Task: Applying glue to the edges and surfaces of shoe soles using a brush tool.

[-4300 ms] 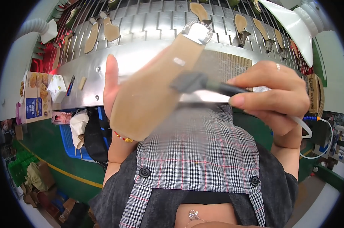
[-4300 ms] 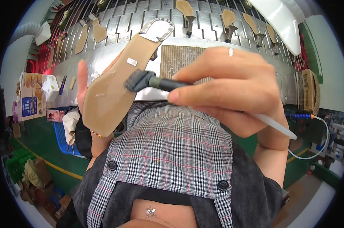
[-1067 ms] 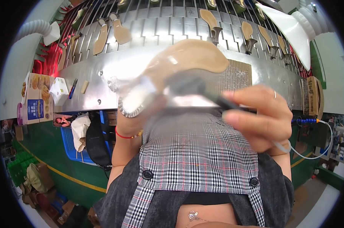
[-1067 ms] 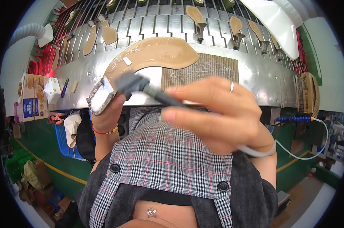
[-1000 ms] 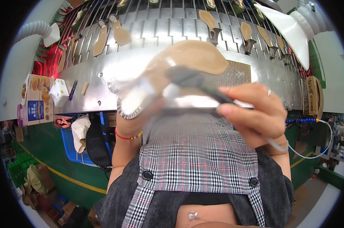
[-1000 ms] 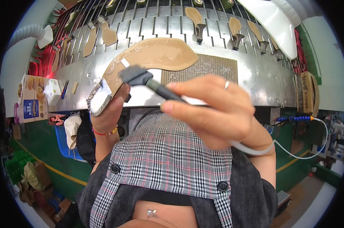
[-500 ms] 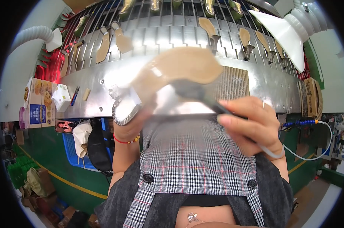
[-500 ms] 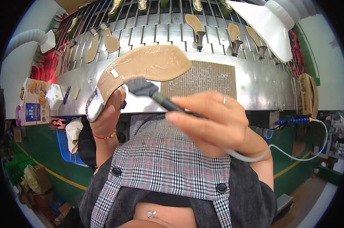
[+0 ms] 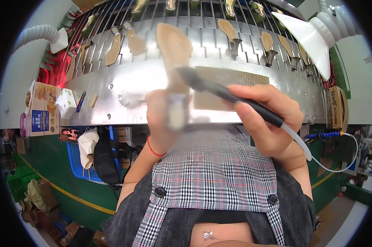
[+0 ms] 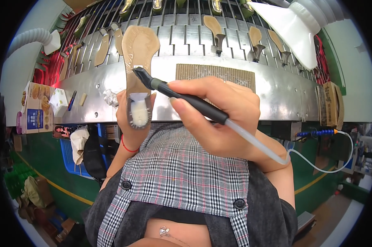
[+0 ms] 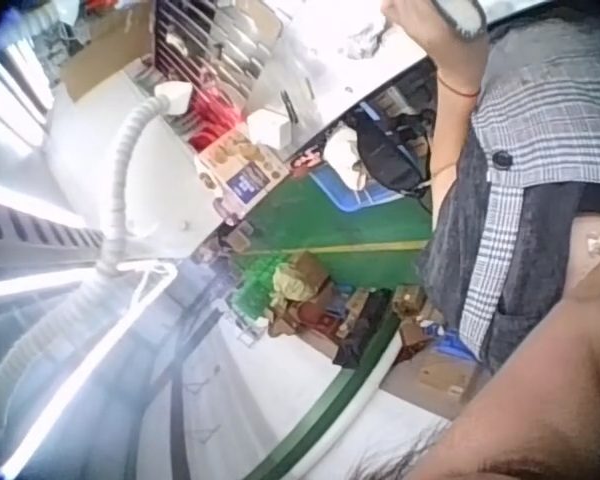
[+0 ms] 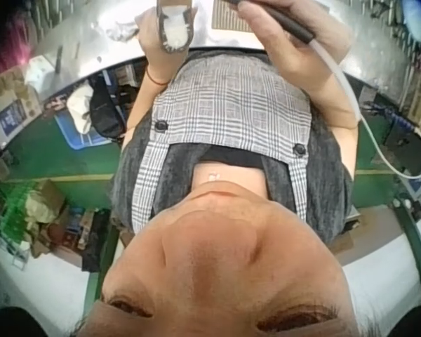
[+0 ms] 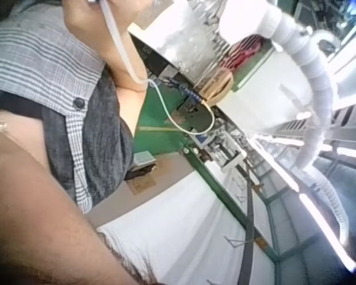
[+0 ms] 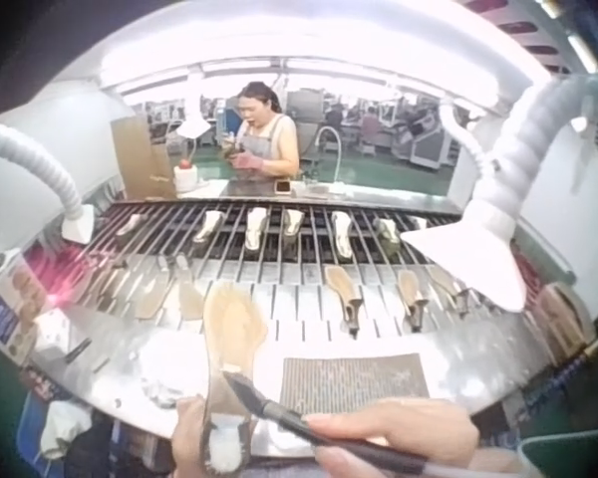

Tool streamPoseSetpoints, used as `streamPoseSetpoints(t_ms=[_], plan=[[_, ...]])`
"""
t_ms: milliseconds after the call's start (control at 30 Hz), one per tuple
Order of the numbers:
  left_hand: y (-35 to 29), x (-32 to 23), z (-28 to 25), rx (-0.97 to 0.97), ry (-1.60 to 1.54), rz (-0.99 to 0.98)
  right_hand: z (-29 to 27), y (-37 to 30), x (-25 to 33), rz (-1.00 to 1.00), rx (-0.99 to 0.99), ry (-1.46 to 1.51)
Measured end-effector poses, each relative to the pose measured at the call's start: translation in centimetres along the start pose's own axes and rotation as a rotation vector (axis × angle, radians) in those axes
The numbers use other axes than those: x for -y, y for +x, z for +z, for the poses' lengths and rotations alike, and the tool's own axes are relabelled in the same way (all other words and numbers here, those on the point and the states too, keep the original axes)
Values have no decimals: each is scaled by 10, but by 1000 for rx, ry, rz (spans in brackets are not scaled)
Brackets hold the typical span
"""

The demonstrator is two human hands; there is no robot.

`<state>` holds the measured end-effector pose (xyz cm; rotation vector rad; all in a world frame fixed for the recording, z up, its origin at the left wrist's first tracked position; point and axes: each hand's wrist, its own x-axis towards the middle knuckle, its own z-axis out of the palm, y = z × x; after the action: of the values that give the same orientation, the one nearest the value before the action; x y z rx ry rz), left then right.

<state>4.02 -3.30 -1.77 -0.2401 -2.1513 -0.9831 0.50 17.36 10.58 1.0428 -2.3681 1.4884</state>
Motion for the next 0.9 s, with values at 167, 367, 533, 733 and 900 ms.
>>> streamPoseSetpoints(t_ms=[167, 367, 533, 733, 900], plan=[[-1, 6, 5, -9, 118, 142, 11, 11, -1, -192, -71, -125], [1, 7, 0, -37, 142, 139, 21, 5, 3, -430, 80, -53], [2, 7, 0, -61, 189, 121, 25, -5, -3, -393, 45, -36], [-5, 7, -8, -147, -184, -129, -7, -2, -7, 0, 193, 607], [-18, 25, -22, 27, -453, -245, -29, 15, -53, -160, 7, 471]])
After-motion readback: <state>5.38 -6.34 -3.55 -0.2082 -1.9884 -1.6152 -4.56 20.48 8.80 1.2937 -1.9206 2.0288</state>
